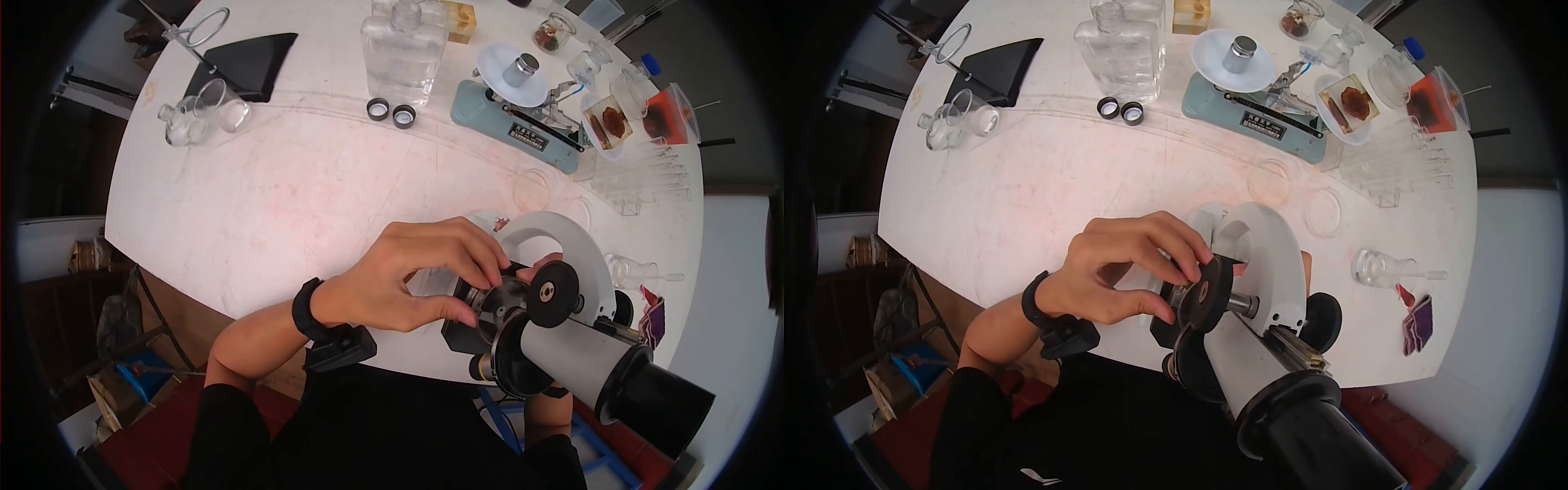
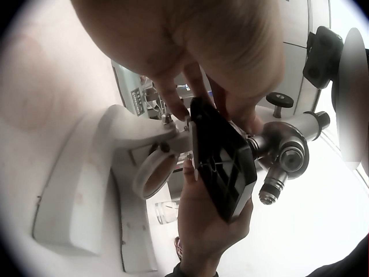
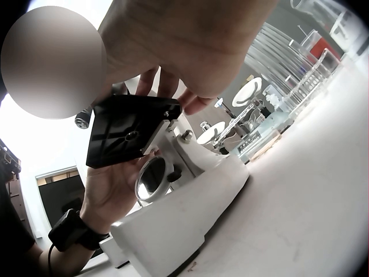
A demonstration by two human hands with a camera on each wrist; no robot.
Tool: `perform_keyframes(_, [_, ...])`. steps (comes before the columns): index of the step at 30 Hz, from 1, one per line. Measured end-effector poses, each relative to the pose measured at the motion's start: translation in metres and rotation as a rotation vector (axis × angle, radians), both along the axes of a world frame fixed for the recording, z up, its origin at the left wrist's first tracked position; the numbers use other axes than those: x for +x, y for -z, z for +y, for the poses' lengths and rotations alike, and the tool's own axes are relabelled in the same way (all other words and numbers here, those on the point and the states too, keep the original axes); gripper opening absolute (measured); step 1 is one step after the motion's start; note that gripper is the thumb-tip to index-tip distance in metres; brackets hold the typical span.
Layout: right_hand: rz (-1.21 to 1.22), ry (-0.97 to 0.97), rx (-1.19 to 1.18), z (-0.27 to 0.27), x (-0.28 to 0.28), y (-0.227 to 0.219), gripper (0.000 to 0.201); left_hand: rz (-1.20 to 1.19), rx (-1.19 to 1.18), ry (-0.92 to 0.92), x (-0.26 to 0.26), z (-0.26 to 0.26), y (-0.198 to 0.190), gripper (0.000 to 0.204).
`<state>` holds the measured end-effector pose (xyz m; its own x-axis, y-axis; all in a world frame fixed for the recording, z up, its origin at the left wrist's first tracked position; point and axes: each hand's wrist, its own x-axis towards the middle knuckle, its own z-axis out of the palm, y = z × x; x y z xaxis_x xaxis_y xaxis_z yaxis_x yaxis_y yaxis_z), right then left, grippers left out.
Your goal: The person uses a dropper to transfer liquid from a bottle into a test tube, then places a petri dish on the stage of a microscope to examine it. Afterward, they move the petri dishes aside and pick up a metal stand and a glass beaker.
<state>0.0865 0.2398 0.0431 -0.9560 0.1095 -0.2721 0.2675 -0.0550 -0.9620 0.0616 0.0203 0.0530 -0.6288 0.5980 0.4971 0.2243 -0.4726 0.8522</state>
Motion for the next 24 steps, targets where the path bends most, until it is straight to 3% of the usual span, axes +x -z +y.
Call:
perform_keyframes(1, [-0.005, -0.001, -0.003, 0.001, 0.002, 0.000, 0.024, 0.003, -0.002, -0.006, 0.000, 0.000, 0.000, 0.028])
perform_keyframes(2, [-0.009, -0.002, -0.007, -0.010, 0.048, -0.005, 0.024, 0.006, -0.005, -0.012, 0.000, 0.000, 0.000, 0.028])
perform_keyframes(8, [-0.038, -0.005, -0.029, -0.007, 0.045, -0.004, 0.024, 0.061, -0.023, -0.045, 0.000, 0.001, -0.001, 0.028])
perform_keyframes(9, [-0.042, -0.005, -0.033, 0.006, 0.006, 0.001, 0.023, 0.060, -0.023, -0.045, 0.000, 0.001, -0.001, 0.028])
perform_keyframes(12, [-0.055, -0.005, -0.045, 0.004, 0.004, 0.002, 0.023, 0.082, -0.018, -0.060, 0.000, 0.001, -0.002, 0.028])
perform_keyframes(20, [-0.090, -0.005, -0.076, 0.009, 0.012, 0.002, 0.023, 0.084, -0.049, -0.082, 0.002, 0.001, -0.004, 0.028])
perform_keyframes(21, [-0.094, -0.005, -0.080, -0.005, 0.051, -0.008, 0.023, 0.083, -0.049, -0.081, 0.002, 0.001, -0.004, 0.028])
perform_keyframes(22, [-0.098, -0.004, -0.084, 0.008, 0.011, 0.002, 0.023, 0.084, -0.053, -0.080, 0.002, 0.001, -0.004, 0.028])
perform_keyframes(24, [-0.107, -0.003, -0.093, 0.007, 0.008, 0.004, 0.023, 0.085, -0.057, -0.078, 0.002, 0.001, -0.004, 0.028])
